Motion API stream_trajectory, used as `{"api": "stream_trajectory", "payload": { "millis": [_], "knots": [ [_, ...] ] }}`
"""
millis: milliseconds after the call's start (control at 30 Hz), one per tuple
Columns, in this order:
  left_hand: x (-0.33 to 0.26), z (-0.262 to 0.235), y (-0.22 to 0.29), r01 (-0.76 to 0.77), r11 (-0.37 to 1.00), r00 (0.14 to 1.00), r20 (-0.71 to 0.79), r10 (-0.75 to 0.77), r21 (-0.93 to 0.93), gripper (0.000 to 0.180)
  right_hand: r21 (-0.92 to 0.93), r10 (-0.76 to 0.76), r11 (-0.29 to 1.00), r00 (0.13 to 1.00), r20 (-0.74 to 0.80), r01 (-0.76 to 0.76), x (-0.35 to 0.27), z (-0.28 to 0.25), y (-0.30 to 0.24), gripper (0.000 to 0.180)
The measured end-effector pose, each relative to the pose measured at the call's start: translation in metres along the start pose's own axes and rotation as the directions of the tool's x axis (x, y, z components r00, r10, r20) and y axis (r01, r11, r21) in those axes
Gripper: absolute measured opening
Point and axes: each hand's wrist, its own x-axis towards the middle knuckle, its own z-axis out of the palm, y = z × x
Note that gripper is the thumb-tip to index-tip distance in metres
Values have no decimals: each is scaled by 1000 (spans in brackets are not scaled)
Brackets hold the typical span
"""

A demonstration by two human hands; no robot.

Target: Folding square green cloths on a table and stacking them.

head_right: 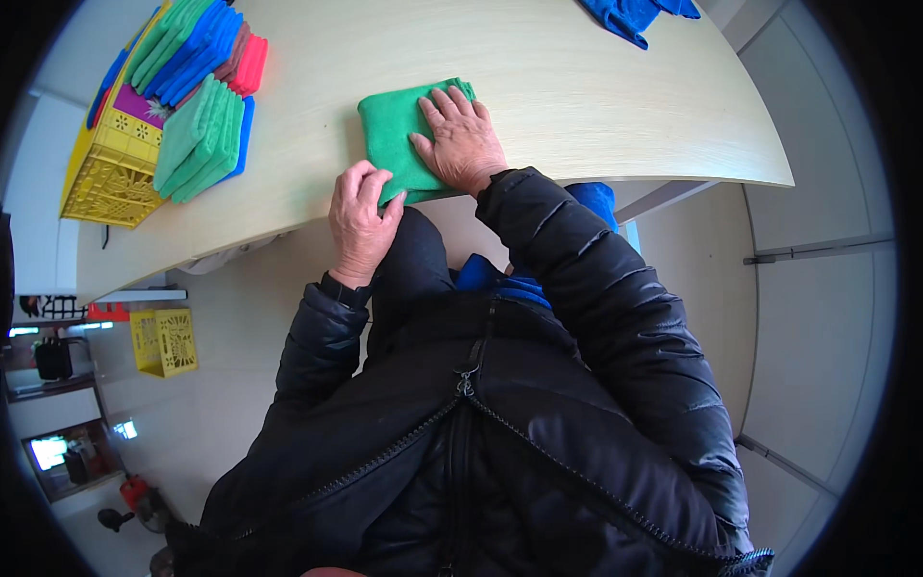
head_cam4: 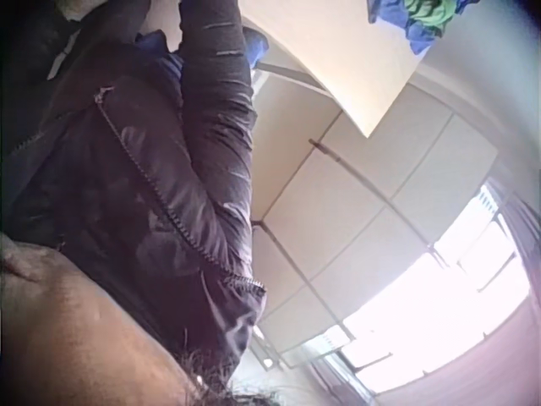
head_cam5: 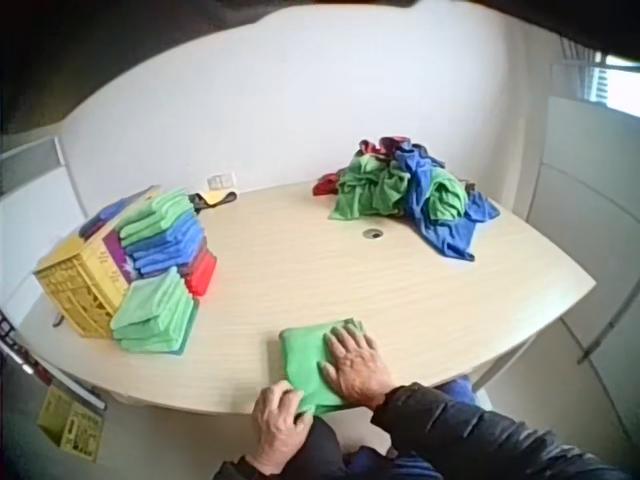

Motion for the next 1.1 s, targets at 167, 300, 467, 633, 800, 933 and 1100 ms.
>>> {"api": "stream_trajectory", "payload": {
  "millis": [167,300,467,633,800,933,1100],
  "knots": [
    [-6,2,-9,-104,989,994,51,100,101,37,-2,-14,1000,1000,-24,14,3,1,0,61],
    [-3,4,-8,-106,987,994,50,100,124,33,7,-15,1000,1000,-19,15,5,-2,0,61],
    [-4,6,-5,-60,989,997,49,53,132,30,46,-20,999,1000,-20,21,5,-4,-1,61],
    [-9,5,-1,-41,991,999,26,38,126,29,71,-17,997,1000,-20,18,0,-6,-2,61],
    [-14,6,-1,-24,990,999,-17,27,140,28,52,-24,998,999,-40,26,-2,-7,-3,61],
    [-21,9,8,106,990,994,-46,-103,88,28,52,-11,999,1000,8,11,-10,-2,0,61],
    [-17,6,-2,127,992,988,-93,-126,2,31,60,-39,997,998,-49,41,4,1,-1,60]
  ]
}}
